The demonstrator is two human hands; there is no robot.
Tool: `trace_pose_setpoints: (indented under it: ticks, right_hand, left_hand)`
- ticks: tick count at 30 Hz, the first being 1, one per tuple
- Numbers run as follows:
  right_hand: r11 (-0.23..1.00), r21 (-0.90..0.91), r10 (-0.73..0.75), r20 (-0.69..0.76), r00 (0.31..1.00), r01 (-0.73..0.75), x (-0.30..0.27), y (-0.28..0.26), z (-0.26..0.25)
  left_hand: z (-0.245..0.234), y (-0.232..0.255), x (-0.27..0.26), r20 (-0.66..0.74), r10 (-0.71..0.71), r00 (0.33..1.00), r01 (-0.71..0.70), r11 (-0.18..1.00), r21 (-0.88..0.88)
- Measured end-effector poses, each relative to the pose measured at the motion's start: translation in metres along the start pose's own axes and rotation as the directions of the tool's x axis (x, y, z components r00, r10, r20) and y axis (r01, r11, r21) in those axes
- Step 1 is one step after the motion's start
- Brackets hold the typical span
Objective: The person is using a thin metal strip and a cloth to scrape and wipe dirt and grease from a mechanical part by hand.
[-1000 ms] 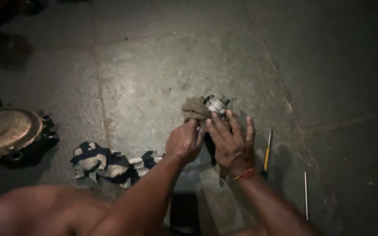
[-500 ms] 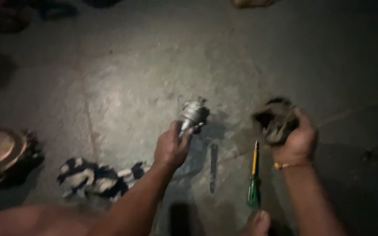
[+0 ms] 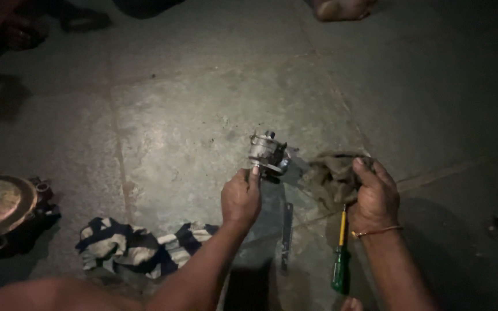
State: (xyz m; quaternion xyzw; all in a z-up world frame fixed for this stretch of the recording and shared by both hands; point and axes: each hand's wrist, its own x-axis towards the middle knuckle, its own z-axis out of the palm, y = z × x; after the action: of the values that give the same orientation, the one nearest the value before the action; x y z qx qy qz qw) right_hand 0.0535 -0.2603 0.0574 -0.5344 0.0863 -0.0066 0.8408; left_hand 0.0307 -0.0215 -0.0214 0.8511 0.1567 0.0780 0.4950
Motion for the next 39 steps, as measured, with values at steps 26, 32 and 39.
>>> trace_pose_setpoints:
  ticks: [26, 32, 39]
  right_hand:
    - [-0.081, -0.770, 0.015, 0.634, 0.773, 0.633, 0.021, 0.022, 0.106]
    - [-0.149, -0.708, -0.069, 0.704, 0.707, 0.690, 0.006, 0.013, 0.094]
    - [-0.287, -0.649, -0.122, 0.754, 0.646, 0.704, -0.007, 0.009, 0.083]
  left_hand:
    - [0.001, 0.001, -0.012, -0.039, 0.180, 0.983, -0.175, 0.978, 0.113]
    - [0.003, -0.002, -0.011, 0.062, 0.147, 0.987, -0.156, 0.971, 0.182]
    - [-0.006, 0.007, -0.012, 0.081, 0.202, 0.976, -0.212, 0.967, 0.142]
